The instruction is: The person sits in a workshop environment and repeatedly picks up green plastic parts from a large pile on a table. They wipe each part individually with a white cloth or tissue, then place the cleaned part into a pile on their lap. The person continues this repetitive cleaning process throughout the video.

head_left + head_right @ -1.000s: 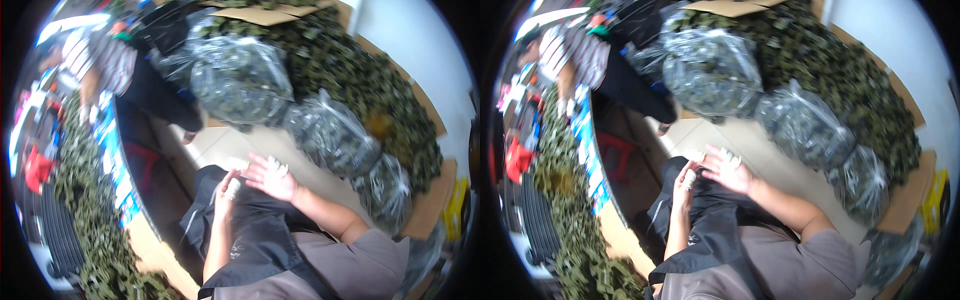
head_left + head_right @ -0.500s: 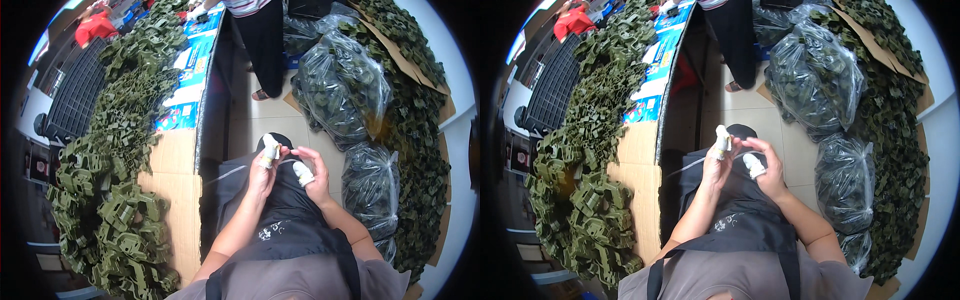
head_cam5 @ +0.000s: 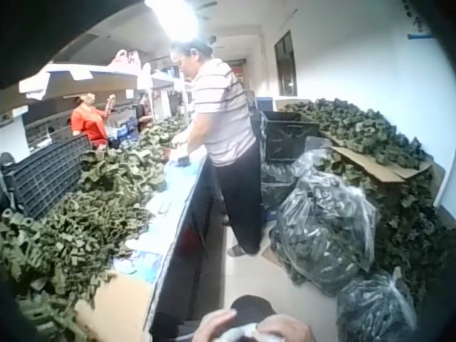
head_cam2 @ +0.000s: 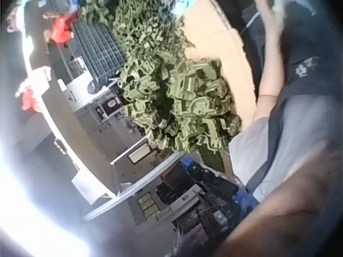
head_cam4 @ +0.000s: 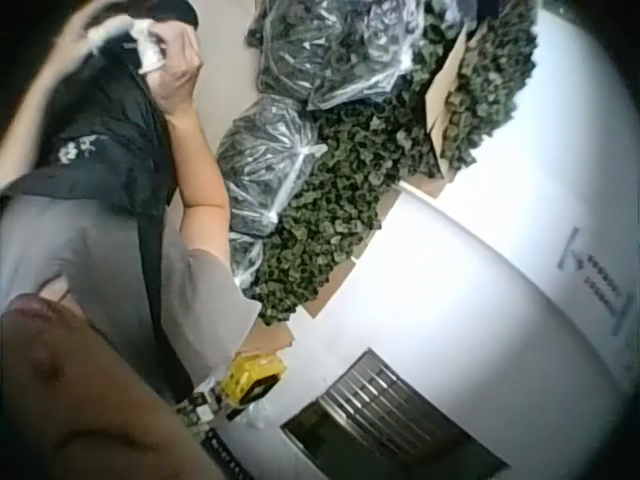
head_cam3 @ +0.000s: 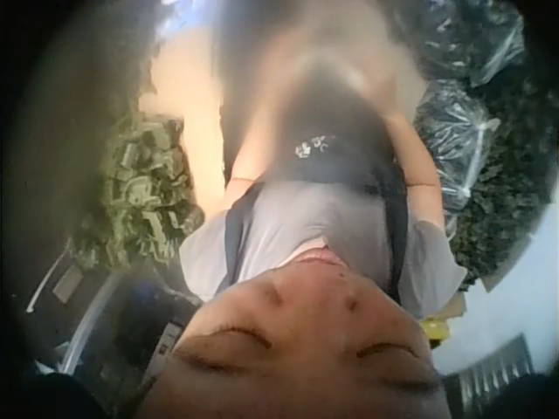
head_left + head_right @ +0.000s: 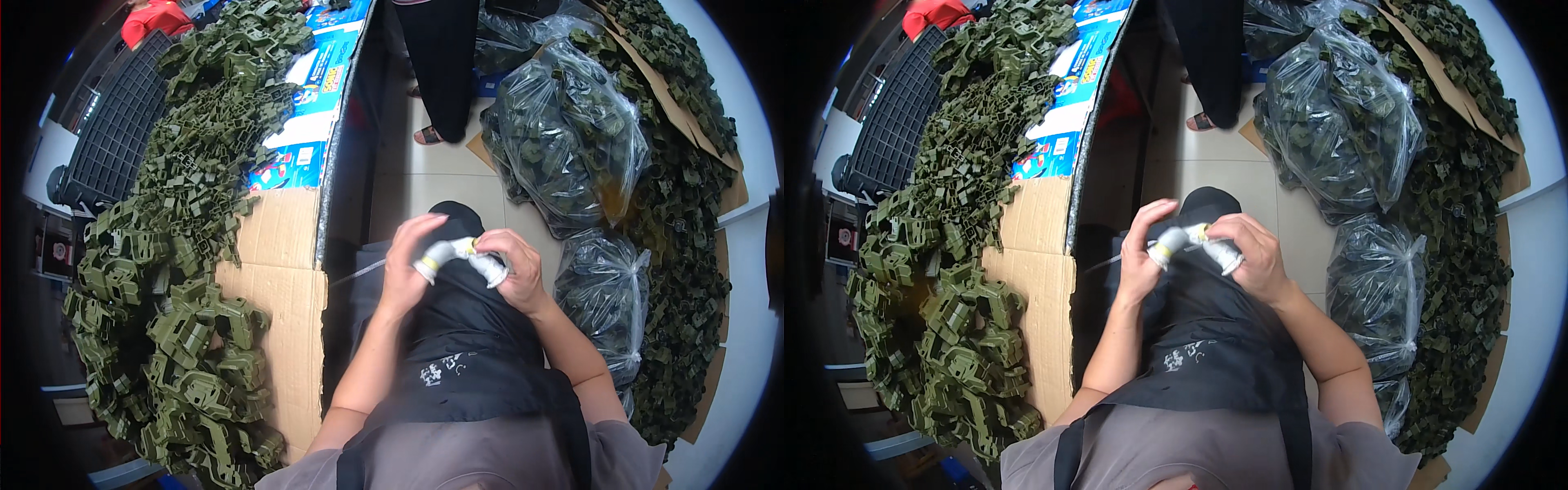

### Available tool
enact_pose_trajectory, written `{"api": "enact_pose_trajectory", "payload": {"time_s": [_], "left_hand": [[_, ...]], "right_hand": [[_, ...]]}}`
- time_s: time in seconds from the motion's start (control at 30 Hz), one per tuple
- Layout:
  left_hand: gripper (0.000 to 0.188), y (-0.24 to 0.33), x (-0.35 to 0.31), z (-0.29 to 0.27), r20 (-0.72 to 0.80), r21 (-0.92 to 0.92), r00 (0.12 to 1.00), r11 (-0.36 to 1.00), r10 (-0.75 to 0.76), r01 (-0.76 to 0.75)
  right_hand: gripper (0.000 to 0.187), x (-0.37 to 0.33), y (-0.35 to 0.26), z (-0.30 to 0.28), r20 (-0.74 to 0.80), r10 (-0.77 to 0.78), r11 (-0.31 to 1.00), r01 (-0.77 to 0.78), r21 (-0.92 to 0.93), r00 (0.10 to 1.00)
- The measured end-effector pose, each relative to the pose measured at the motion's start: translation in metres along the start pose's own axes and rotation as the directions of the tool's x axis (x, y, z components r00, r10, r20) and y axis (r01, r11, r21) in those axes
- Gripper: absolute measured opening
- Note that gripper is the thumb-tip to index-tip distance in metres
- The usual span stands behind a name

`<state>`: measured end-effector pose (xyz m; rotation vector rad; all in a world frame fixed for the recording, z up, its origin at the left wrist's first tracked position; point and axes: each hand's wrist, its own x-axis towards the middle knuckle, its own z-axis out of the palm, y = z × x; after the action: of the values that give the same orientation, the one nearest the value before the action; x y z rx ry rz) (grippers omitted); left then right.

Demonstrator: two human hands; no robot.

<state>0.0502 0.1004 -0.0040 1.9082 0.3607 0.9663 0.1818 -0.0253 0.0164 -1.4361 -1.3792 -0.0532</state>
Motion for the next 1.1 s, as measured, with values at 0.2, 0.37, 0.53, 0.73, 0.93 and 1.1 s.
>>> {"api": "enact_pose_trajectory", "payload": {"time_s": [0.2, 0.37, 0.53, 0.73, 0.93, 1.1], "left_hand": [[0.041, 0.016, -0.011, 0.006, 0.151, -0.203, 0.981, 0.968, -0.118, 0.148], [0.027, 0.009, -0.025, 0.021, -0.076, -0.259, 0.988, 0.96, -0.132, 0.108], [0.023, 0.007, -0.029, 0.027, -0.201, -0.208, 0.979, 0.978, -0.025, -0.018], [0.02, 0.004, -0.034, 0.027, -0.195, -0.215, 0.98, 0.977, -0.03, -0.012], [0.028, -0.005, -0.032, 0.021, -0.066, -0.195, 0.997, 0.98, 0.033, -0.046], [0.033, 0.009, -0.029, 0.016, -0.215, -0.072, 0.974, 0.996, -0.071, 0.056]], "right_hand": [[0.028, -0.012, -0.016, -0.011, 0.055, -0.31, 0.919, 0.314, -0.236, 0.949], [0.027, -0.014, -0.024, -0.008, -0.06, 0.007, 0.993, 0.0, 0.118, 0.998], [0.031, -0.015, -0.029, -0.003, 0.037, 0.464, 0.836, -0.451, 0.312, 0.885], [0.032, -0.016, -0.018, 0.009, 0.088, 0.442, 0.837, -0.445, 0.318, 0.893], [0.032, -0.019, -0.011, -0.014, 0.414, 0.51, 0.11, -0.535, 0.838, 0.754], [0.032, -0.029, -0.011, 0.001, 0.024, 0.491, 0.694, -0.408, 0.593, 0.871]]}}
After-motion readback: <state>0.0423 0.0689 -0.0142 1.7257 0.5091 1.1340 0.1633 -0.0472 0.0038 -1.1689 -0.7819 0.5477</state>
